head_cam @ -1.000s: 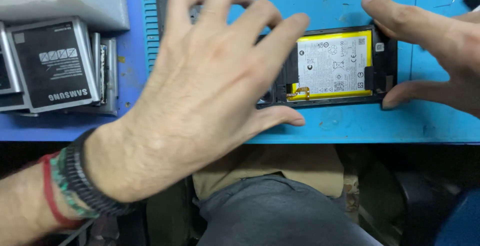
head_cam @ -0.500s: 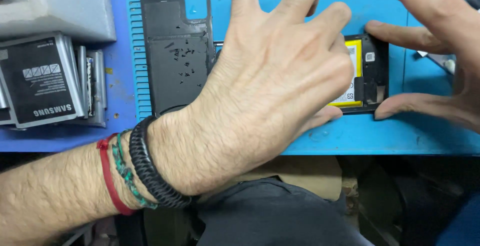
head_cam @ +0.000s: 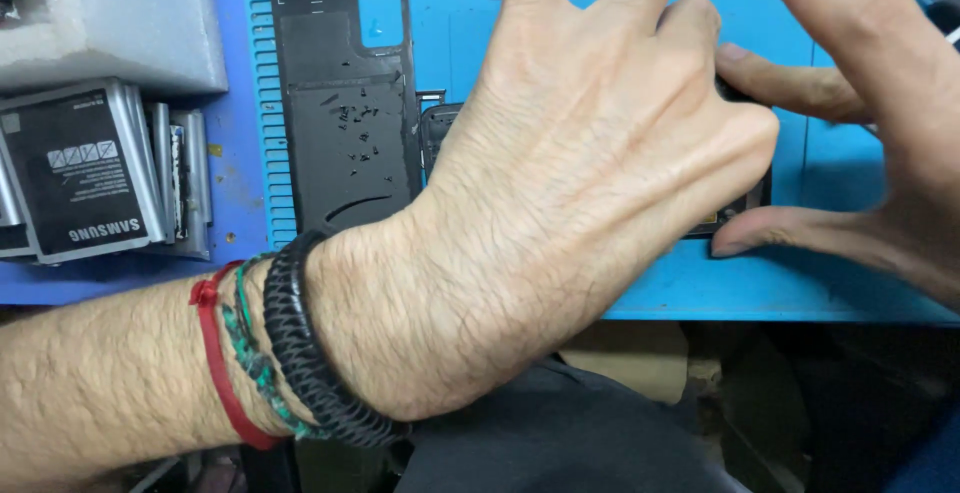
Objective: Assembling a mobile phone by fitting the internal frame and connecting components on a repair bench.
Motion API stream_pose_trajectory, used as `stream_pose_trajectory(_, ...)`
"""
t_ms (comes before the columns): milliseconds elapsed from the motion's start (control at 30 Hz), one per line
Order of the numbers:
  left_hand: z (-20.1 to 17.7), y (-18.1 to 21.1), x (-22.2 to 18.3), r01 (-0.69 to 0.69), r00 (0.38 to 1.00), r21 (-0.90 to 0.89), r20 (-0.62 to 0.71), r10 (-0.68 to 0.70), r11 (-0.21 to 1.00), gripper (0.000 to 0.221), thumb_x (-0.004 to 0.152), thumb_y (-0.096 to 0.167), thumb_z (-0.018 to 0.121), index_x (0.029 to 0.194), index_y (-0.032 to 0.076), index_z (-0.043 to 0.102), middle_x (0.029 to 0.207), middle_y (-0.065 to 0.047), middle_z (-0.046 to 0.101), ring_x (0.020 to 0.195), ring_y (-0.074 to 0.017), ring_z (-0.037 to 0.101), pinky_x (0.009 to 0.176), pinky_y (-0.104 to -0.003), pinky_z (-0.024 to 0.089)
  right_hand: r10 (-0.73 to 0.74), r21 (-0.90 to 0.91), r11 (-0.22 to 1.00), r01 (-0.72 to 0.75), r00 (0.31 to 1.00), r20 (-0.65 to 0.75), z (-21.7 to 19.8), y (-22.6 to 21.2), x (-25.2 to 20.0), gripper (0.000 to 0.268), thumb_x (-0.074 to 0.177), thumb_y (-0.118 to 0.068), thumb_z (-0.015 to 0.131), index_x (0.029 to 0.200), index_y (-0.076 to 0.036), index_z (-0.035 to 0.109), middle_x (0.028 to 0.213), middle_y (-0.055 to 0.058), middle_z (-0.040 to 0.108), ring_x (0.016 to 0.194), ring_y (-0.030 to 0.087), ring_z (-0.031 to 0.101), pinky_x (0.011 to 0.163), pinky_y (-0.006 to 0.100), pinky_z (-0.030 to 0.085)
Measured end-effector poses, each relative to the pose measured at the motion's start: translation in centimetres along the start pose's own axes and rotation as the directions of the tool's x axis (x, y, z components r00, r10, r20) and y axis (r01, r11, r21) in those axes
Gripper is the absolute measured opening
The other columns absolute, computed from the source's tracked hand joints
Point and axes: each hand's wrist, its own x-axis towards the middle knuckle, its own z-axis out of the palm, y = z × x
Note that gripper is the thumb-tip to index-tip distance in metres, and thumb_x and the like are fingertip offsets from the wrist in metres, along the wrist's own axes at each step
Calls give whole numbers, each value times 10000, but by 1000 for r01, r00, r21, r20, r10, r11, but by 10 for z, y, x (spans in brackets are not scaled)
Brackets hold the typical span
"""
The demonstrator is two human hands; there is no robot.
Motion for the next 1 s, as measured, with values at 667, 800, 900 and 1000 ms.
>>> stream_pose_trajectory(667, -39, -43, -56, 1, 969, 140, 245, -36, 990, 822, 731, 863, 868, 1099, 152, 684, 1134, -30, 626, 1040, -313, 522, 709, -510, 402, 67, -571, 821, -28, 997, 48, -11, -22, -1, 1324, 545, -557, 920, 1705, -105, 469, 1541, 91, 695, 380, 241, 688, 442, 377, 613)
stream_pose_trajectory(800, -24, -49, -52, 55, 953, 37, 298, -64, 998, 922, 613, 820, 956, 1090, 116, 602, 1076, -73, 568, 1017, -325, 487, 768, -510, 416, -149, -496, 860, 119, 989, -22, -17, -17, 15, 668, 978, -303, 847, 1547, 13, 695, 1336, 118, 798, 605, 259, 540, 717, 419, 459)
stream_pose_trajectory(900, -25, -51, -53, 90, 959, -109, 278, -56, 990, 938, 594, 733, 1017, 1125, 121, 545, 1096, -75, 511, 1027, -317, 445, 794, -499, 375, -226, -469, 862, 192, 974, -16, -14, -28, 29, 443, 1050, -280, 841, 1404, -19, 789, 1248, 86, 815, 913, 293, 627, 942, 451, 468)
stream_pose_trajectory(1000, -32, -48, -53, 107, 965, -210, 258, -51, 972, 933, 625, 616, 1049, 1207, 124, 511, 1169, -74, 475, 1054, -311, 430, 798, -481, 340, -136, -366, 922, 126, 991, -3, -8, -45, 44, 317, 1015, -275, 834, 1282, -105, 838, 1134, 60, 819, 911, 246, 710, 887, 393, 519)
